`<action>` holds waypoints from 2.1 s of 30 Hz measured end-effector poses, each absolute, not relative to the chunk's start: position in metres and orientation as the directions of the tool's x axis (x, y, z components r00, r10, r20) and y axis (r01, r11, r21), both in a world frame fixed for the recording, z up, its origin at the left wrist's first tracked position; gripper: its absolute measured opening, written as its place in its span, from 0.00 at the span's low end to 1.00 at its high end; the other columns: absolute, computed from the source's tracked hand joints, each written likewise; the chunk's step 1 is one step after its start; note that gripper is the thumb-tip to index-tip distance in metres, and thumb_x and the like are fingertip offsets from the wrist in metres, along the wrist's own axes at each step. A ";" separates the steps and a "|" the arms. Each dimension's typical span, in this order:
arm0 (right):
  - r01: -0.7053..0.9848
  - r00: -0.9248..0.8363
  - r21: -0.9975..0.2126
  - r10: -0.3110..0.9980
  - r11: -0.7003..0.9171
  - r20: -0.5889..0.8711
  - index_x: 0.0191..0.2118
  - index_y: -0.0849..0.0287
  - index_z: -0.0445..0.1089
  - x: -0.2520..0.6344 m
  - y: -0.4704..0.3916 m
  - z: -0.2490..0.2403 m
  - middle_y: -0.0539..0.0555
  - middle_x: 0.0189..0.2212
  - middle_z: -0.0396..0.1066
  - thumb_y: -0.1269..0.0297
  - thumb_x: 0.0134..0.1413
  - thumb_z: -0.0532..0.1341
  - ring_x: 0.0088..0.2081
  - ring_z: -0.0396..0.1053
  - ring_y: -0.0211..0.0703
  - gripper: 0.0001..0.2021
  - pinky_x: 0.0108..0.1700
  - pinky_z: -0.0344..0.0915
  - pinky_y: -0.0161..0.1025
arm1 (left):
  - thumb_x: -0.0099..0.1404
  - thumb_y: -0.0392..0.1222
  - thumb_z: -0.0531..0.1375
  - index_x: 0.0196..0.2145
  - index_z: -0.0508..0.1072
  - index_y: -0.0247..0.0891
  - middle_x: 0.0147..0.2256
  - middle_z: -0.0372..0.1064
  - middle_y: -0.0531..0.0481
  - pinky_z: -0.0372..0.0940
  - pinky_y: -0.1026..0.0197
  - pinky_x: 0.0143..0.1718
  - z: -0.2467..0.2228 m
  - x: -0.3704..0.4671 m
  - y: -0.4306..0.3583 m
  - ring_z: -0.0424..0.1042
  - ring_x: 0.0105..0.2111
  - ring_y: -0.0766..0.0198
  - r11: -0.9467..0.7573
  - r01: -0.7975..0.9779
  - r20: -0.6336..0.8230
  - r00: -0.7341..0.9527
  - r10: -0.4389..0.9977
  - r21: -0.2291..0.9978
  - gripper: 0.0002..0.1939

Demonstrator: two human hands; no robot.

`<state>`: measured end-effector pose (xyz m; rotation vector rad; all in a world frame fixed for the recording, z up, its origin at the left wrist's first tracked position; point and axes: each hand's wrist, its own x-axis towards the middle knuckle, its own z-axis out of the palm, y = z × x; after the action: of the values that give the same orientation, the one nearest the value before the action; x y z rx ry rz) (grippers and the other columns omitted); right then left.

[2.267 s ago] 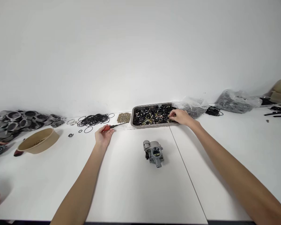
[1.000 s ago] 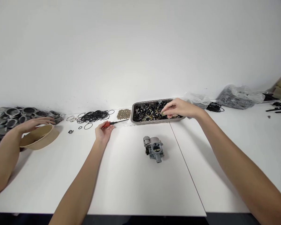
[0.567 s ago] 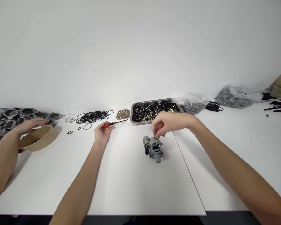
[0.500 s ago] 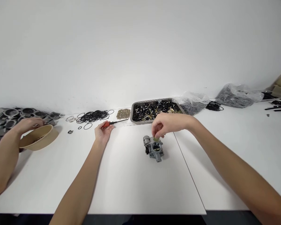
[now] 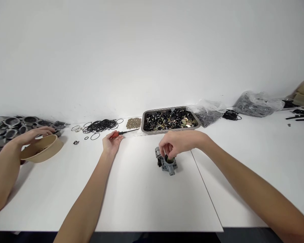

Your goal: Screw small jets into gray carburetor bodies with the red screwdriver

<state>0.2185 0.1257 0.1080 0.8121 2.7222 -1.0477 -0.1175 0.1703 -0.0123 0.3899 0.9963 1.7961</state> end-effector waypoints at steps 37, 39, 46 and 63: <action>0.595 -0.801 -0.602 0.459 0.533 -0.385 0.53 0.52 0.66 0.214 0.132 0.092 0.49 0.34 0.69 0.66 0.45 0.67 0.33 0.66 0.39 0.26 0.30 0.58 0.34 | 0.55 0.29 0.56 0.29 0.72 0.29 0.25 0.70 0.44 0.72 0.55 0.29 -0.013 -0.120 0.169 0.69 0.23 0.62 -0.140 -0.615 -0.171 -0.419 0.892 0.776 0.05; 0.587 -0.806 -0.604 0.464 0.539 -0.368 0.53 0.52 0.67 0.216 0.133 0.093 0.50 0.35 0.71 0.64 0.46 0.68 0.34 0.67 0.40 0.25 0.30 0.58 0.35 | 0.55 0.29 0.56 0.29 0.72 0.29 0.26 0.71 0.43 0.73 0.55 0.29 -0.013 -0.120 0.169 0.69 0.24 0.62 -0.138 -0.617 -0.173 -0.417 0.892 0.774 0.05; 0.568 -0.804 -0.608 0.531 0.555 -0.267 0.51 0.54 0.69 0.228 0.142 0.102 0.55 0.42 0.72 0.48 0.55 0.63 0.40 0.69 0.46 0.22 0.37 0.60 0.38 | 0.55 0.29 0.57 0.29 0.72 0.29 0.25 0.70 0.43 0.73 0.54 0.30 -0.006 -0.119 0.167 0.70 0.24 0.62 -0.150 -0.627 -0.173 -0.424 0.889 0.765 0.04; 0.393 -0.461 -0.859 0.878 0.329 0.126 0.44 0.59 0.72 0.248 0.126 0.026 0.55 0.38 0.72 0.53 0.58 0.59 0.37 0.68 0.42 0.15 0.39 0.63 0.40 | 0.58 0.32 0.55 0.28 0.73 0.29 0.27 0.69 0.44 0.67 0.61 0.26 0.044 -0.075 0.141 0.65 0.20 0.67 -0.162 -0.644 -0.052 -0.300 0.952 0.747 0.07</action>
<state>0.2477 0.1263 0.0256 1.6590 2.9858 -1.5734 -0.0754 0.1412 0.0439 0.5295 0.8169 1.7271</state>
